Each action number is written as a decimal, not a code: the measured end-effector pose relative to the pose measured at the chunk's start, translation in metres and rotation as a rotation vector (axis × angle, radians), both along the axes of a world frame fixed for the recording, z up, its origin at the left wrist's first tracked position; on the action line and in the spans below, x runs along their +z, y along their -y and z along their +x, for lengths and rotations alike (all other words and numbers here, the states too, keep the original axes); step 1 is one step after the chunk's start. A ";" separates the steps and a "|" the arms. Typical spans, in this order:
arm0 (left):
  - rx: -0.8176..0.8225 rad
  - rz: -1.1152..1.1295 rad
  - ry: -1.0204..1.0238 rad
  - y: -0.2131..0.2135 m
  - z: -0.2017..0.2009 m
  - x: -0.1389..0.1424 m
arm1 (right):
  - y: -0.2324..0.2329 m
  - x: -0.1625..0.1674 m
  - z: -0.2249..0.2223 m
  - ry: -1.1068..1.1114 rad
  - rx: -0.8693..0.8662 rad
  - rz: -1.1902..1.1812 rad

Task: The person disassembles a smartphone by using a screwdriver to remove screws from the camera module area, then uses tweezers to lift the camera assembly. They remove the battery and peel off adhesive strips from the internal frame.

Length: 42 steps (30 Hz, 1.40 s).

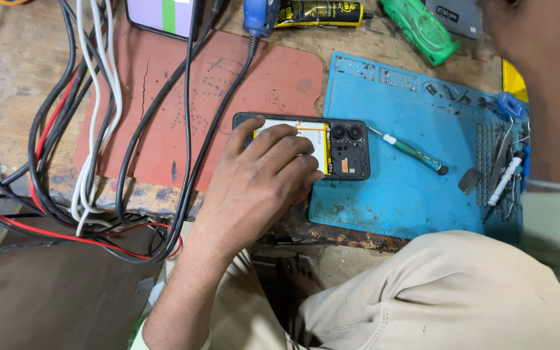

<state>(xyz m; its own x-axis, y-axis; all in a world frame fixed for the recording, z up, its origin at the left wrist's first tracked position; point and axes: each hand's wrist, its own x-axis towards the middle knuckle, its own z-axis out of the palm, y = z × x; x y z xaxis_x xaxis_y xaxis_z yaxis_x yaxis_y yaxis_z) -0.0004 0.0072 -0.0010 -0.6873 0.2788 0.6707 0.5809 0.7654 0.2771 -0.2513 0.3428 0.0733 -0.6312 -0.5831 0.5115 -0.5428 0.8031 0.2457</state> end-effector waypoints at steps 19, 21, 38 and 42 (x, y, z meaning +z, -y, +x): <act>-0.029 0.041 0.030 0.000 0.001 0.002 | 0.092 0.012 0.171 0.384 0.641 0.378; -0.027 0.039 0.031 0.000 0.001 0.002 | 0.091 0.009 0.168 0.339 0.676 0.439; -0.020 0.035 0.040 -0.001 0.000 0.002 | 0.074 -0.004 0.157 0.450 0.446 -0.025; -0.018 0.032 0.060 -0.001 0.001 0.001 | 0.074 -0.006 0.166 0.397 0.477 0.048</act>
